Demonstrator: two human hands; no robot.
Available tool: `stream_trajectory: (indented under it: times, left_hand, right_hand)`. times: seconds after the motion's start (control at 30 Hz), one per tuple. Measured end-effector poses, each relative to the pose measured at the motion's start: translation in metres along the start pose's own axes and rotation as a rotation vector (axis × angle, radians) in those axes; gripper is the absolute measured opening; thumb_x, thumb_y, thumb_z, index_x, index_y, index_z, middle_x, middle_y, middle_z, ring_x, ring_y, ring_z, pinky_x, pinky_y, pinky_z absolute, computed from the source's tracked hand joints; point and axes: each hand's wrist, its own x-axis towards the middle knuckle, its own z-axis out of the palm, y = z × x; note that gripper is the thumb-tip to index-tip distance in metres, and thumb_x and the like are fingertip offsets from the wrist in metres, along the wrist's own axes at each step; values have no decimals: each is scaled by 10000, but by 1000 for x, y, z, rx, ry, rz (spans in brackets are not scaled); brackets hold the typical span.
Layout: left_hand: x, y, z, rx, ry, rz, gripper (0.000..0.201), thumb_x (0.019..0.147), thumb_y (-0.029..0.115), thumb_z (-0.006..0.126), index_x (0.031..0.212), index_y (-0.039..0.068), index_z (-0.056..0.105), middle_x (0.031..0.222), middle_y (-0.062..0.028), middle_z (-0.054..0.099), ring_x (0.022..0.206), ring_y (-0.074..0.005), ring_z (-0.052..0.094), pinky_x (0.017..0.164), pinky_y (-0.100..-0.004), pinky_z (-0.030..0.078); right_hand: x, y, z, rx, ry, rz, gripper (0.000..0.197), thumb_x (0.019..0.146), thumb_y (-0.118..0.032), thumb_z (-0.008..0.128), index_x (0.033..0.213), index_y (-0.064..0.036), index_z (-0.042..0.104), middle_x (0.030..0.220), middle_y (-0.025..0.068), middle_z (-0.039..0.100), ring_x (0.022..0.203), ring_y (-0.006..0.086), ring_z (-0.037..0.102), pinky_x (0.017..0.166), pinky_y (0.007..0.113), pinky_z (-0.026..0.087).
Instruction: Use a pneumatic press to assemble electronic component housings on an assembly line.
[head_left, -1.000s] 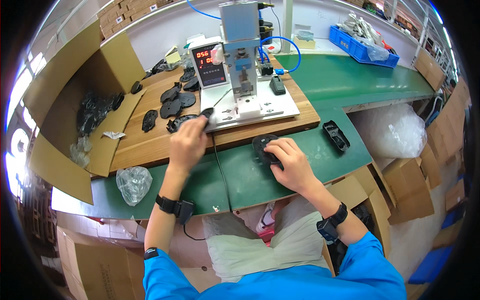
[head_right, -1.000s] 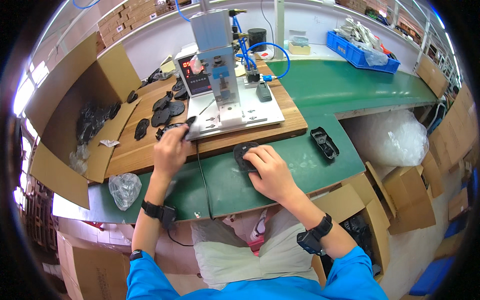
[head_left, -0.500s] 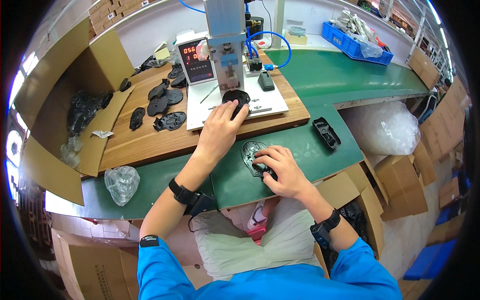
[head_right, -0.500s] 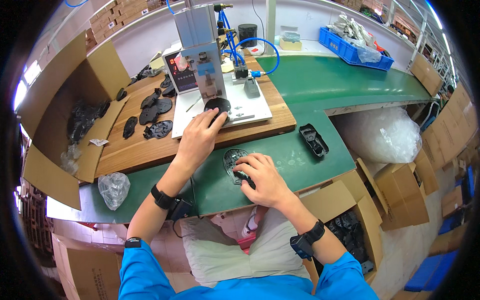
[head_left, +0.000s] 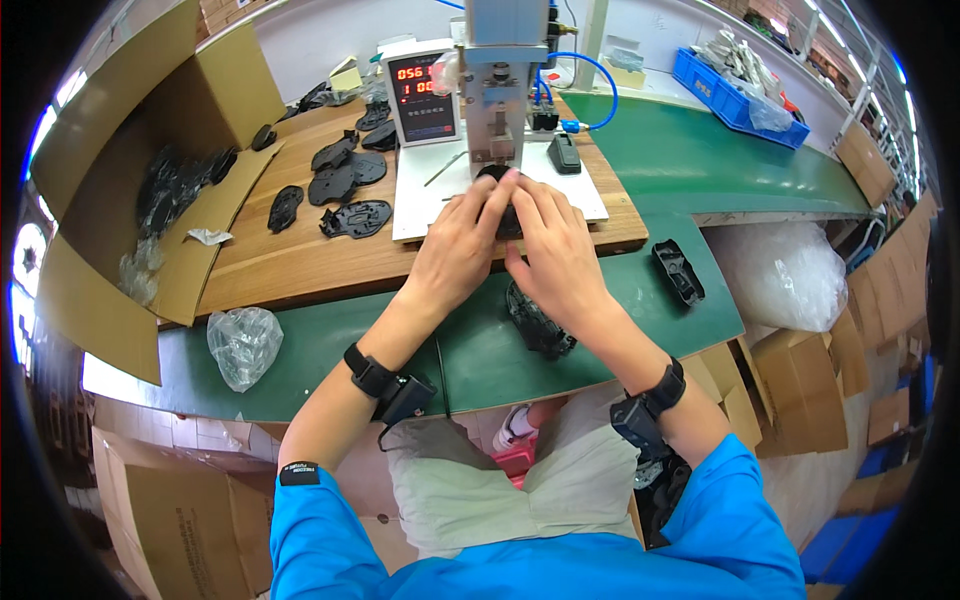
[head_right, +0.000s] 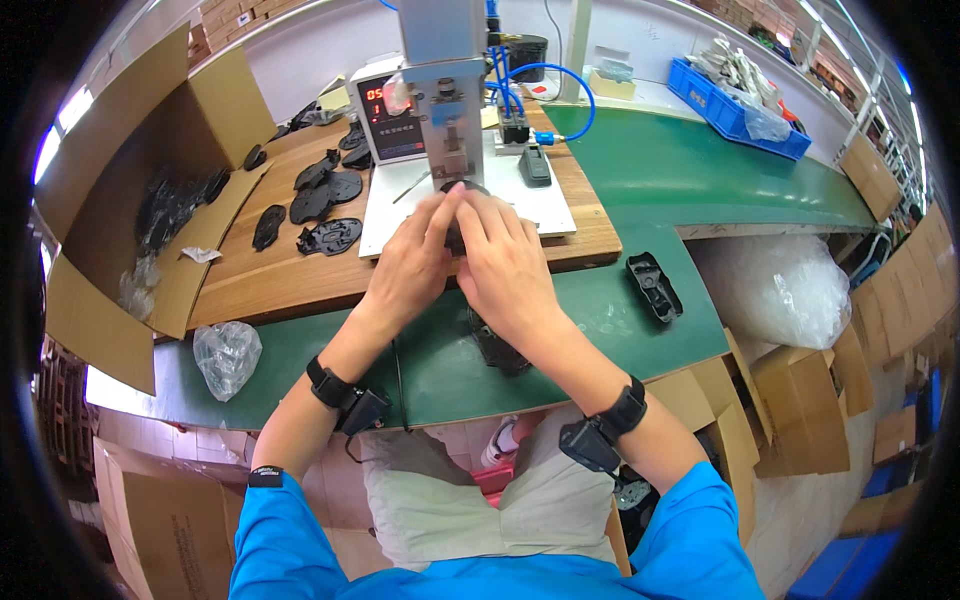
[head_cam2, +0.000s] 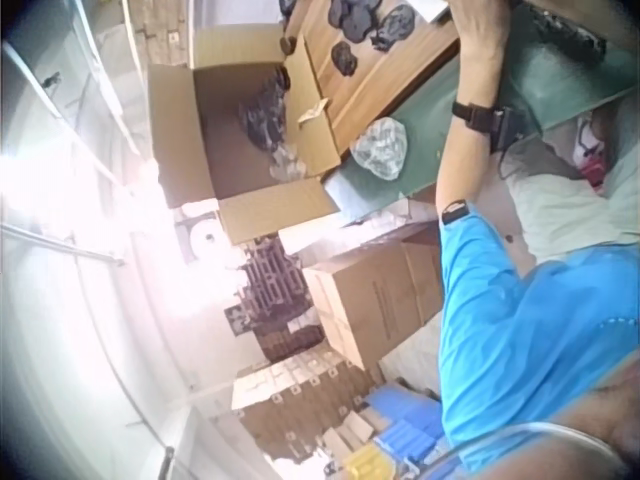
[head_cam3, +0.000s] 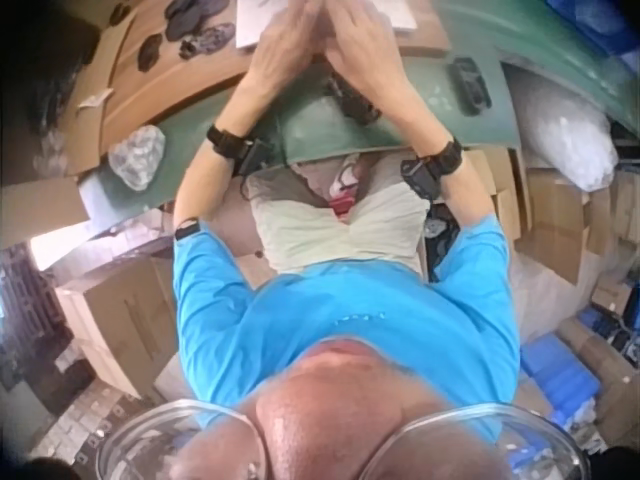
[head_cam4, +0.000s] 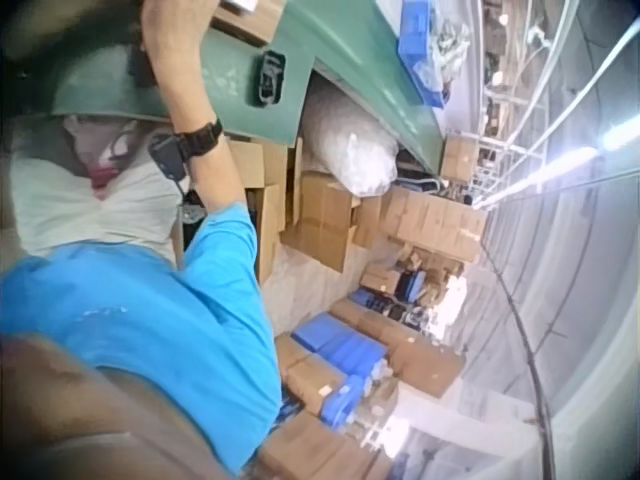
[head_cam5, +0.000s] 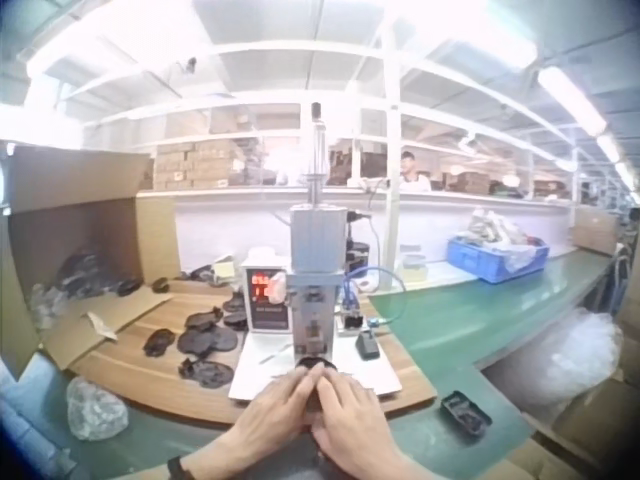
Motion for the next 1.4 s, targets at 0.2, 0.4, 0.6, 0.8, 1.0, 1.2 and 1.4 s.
stream_trajectory:
  times: [0.2, 0.4, 0.6, 0.8, 1.0, 1.2, 1.4]
  left_hand:
    - [-3, -20, -14, -187, 127, 69, 888, 729, -163, 598, 1561, 73, 397, 1518, -233, 441, 1277, -419, 603, 1001, -471, 573]
    - [-57, -115, -75, 569, -267, -408, 529, 907, 69, 588, 1431, 1, 567, 1490, -245, 552, 1449, -418, 472, 1199, -554, 383]
    - [-49, -102, -80, 528, -589, -745, 501, 936, 191, 625, 1426, 95, 655, 1432, -216, 583, 1399, -401, 493, 1185, -566, 384]
    - [-43, -89, -83, 459, -485, -790, 514, 997, 458, 681, 1332, 69, 720, 1349, -237, 596, 1314, -410, 540, 1089, -521, 457]
    - [-38, -84, -84, 315, -188, -747, 543, 1040, 517, 648, 1165, 0, 754, 1196, -256, 619, 1097, -429, 615, 991, -463, 513]
    - [-32, -90, -85, 266, 32, -611, 519, 1065, 454, 644, 971, -51, 714, 1037, -233, 645, 922, -423, 615, 824, -490, 495]
    - [-20, -79, -81, 197, 12, -670, 456, 1087, 390, 624, 969, -46, 684, 943, -208, 659, 881, -418, 625, 790, -482, 491]
  right_hand:
    - [13, 8, 18, -110, -151, 55, 421, 732, 2, 799, 1119, -61, 646, 1069, 97, 643, 1069, 325, 651, 888, 465, 558]
    - [20, 0, 21, -102, -141, 35, 302, 785, 36, 758, 1047, -55, 638, 1043, 101, 630, 1008, 345, 637, 849, 476, 574]
    - [14, 3, 21, -138, -153, 35, 311, 798, 33, 750, 1076, -49, 637, 1056, 101, 631, 1008, 340, 633, 853, 478, 574]
    - [15, 1, 19, -135, -174, 23, 325, 800, 35, 749, 1096, -46, 642, 1072, 102, 636, 1020, 341, 632, 867, 474, 573]
    - [15, 3, 20, -138, -164, 28, 318, 800, 33, 747, 1088, -46, 638, 1066, 101, 630, 1027, 347, 632, 861, 482, 575]
    - [16, 0, 21, -126, -165, 28, 306, 802, 34, 740, 1077, -48, 634, 1054, 104, 624, 1013, 349, 629, 861, 485, 569]
    - [15, 3, 21, -129, -154, 34, 268, 811, 28, 726, 1047, -45, 622, 1039, 108, 621, 1005, 357, 624, 851, 490, 564]
